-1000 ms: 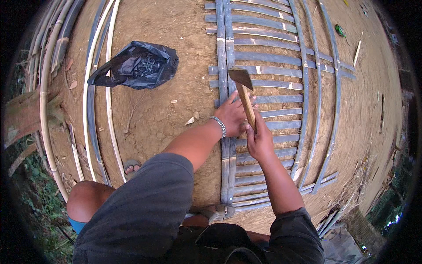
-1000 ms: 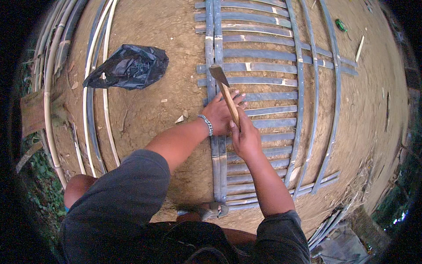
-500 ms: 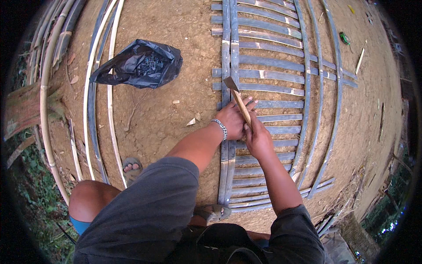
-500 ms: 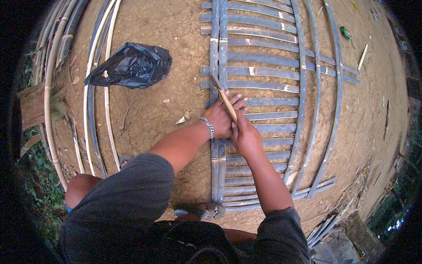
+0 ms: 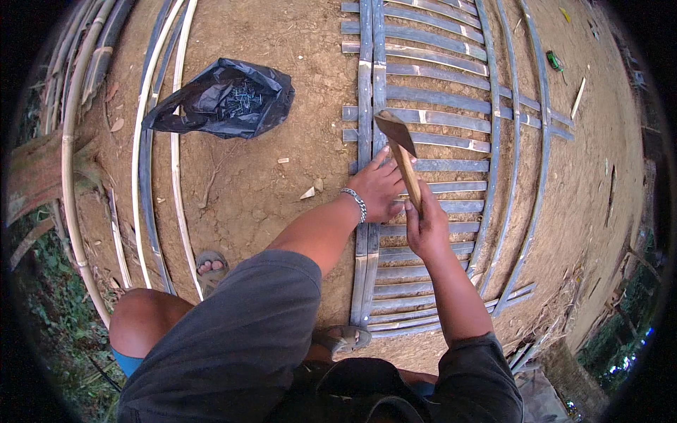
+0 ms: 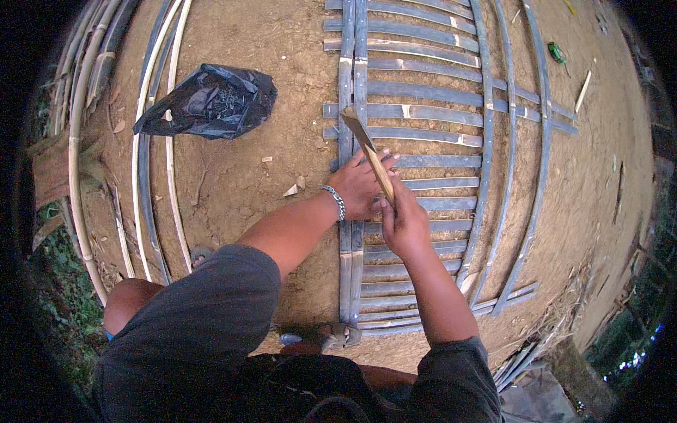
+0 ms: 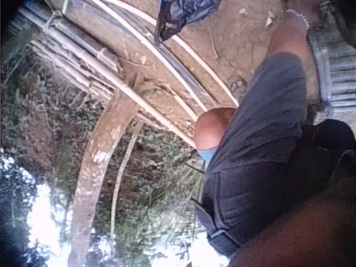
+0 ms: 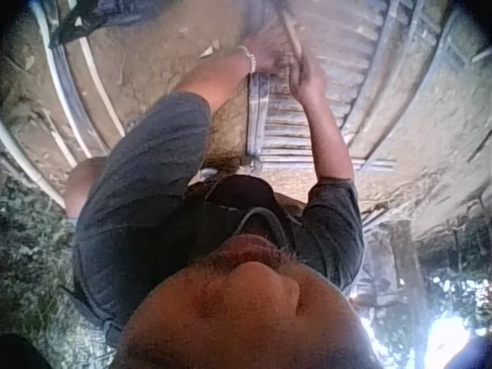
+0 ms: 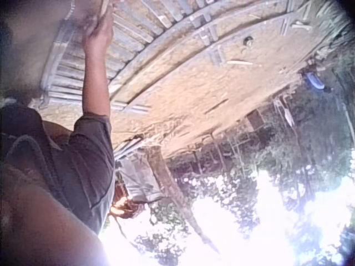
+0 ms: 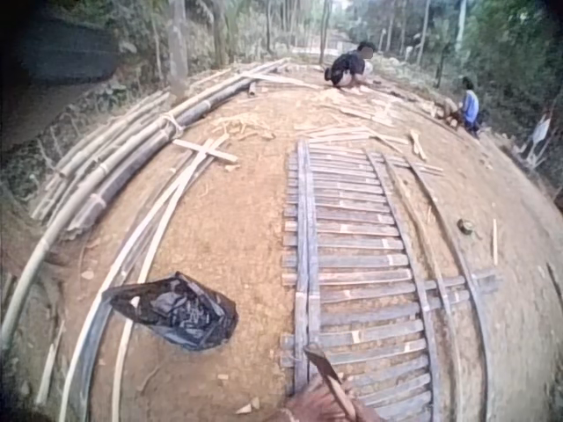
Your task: The person assembles a bamboo ladder by hand, using a hammer to drive nails into the joints where the rungs meet the side rails. The person repeatedly picks up nails from a black plastic bag and hammers them into place along the length of the ladder frame.
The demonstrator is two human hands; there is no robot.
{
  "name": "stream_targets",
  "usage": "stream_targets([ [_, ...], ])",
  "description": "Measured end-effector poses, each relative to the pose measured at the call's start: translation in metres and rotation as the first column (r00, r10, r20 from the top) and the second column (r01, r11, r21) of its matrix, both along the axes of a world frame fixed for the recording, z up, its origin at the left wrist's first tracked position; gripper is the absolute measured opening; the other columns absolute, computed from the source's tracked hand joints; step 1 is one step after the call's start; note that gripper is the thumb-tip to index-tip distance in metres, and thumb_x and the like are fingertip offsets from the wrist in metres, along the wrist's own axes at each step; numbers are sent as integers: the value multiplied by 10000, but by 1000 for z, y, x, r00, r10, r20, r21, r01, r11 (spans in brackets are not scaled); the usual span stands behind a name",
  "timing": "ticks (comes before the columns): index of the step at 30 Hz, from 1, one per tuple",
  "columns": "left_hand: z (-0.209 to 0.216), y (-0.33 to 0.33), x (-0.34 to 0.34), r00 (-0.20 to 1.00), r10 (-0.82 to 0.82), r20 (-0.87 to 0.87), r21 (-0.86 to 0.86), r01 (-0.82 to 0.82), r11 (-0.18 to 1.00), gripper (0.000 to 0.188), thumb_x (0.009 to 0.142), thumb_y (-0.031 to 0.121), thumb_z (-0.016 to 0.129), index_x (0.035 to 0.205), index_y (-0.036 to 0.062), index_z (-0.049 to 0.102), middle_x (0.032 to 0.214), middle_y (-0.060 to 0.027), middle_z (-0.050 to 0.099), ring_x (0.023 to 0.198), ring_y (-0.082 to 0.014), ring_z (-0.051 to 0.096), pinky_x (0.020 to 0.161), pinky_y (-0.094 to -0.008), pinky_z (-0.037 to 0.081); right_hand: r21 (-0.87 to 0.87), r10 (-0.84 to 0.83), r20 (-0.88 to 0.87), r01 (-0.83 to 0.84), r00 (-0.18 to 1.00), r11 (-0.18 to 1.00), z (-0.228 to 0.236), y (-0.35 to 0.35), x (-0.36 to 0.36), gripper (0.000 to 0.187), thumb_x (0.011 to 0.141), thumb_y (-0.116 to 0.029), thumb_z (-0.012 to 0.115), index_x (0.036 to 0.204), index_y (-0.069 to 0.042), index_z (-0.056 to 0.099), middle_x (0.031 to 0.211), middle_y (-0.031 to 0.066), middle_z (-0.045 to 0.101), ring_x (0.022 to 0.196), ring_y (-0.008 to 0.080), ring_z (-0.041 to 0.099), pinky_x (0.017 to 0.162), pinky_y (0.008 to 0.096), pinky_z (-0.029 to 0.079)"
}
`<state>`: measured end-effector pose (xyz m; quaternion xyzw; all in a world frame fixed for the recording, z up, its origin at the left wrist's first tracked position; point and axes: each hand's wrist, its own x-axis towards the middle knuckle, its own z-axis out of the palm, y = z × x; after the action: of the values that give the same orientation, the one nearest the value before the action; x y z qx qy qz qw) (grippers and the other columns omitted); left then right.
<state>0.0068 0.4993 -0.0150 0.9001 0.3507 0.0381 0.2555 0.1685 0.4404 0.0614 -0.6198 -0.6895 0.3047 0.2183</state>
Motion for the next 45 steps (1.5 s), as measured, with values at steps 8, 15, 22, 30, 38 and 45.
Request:
stream_targets([
  [8, 4, -3, 1, 992, -41, -121, 86, 51, 995, 607, 988, 490, 501, 1475, 128, 527, 1639, -86, 366, 1545, -273, 275, 1280, -562, 99, -271, -397, -379, 310, 836, 911, -28, -28, -6, 459, 1041, -132, 583, 1454, -27, 414, 973, 122, 634, 697, 186, 638, 621, 321, 533],
  [15, -16, -7, -1, 1000, 5, -13, 154, -3, 988, 459, 994, 312, 542, 1397, 98, 588, 1574, -98, 448, 1539, -262, 291, 1287, -518, 120, -547, -713, -697, 589, 74, 595, -60, -61, -87, 429, 1039, -49, 513, 1417, -89, 315, 876, 72, 552, 599, 145, 545, 516, 304, 493],
  [22, -25, 8, -37, 810, 350, 471, -30, -382, 924, 302, 929, 154, 628, 1217, 68, 657, 1276, -164, 608, 1271, -362, 540, 1129, -523, 370, -518, -713, -701, 709, -32, 478, -85, -57, -86, 510, 1049, -99, 528, 1477, -86, 252, 840, 85, 537, 589, 163, 537, 522, 340, 515],
  [30, -16, 95, -108, 913, 376, 157, 114, -395, 911, 142, 847, 130, 705, 982, 119, 744, 1026, -88, 635, 1035, -313, 634, 869, -465, 488, -500, -714, -700, 726, -19, 472, -88, -58, -87, 435, 1051, -101, 531, 1416, -78, 296, 845, 83, 542, 589, 159, 545, 509, 337, 518],
  [38, 11, 127, -100, 987, -103, -122, 275, 133, 952, 123, 855, 166, 714, 970, 128, 733, 1053, -73, 623, 1043, -284, 640, 900, -448, 491, -506, -721, -693, 715, -6, 481, -86, -57, -87, 403, 1053, -113, 537, 1389, -72, 317, 850, 90, 548, 584, 153, 558, 494, 329, 516],
  [45, -3, 130, -102, 967, -186, -175, 426, 245, 871, 103, 870, 188, 668, 945, 119, 686, 1023, -65, 610, 1035, -265, 628, 896, -431, 466, -486, -717, -696, 711, 36, 508, -81, -56, -87, 391, 1053, -108, 530, 1381, -69, 321, 852, 94, 548, 589, 147, 564, 496, 320, 514],
])
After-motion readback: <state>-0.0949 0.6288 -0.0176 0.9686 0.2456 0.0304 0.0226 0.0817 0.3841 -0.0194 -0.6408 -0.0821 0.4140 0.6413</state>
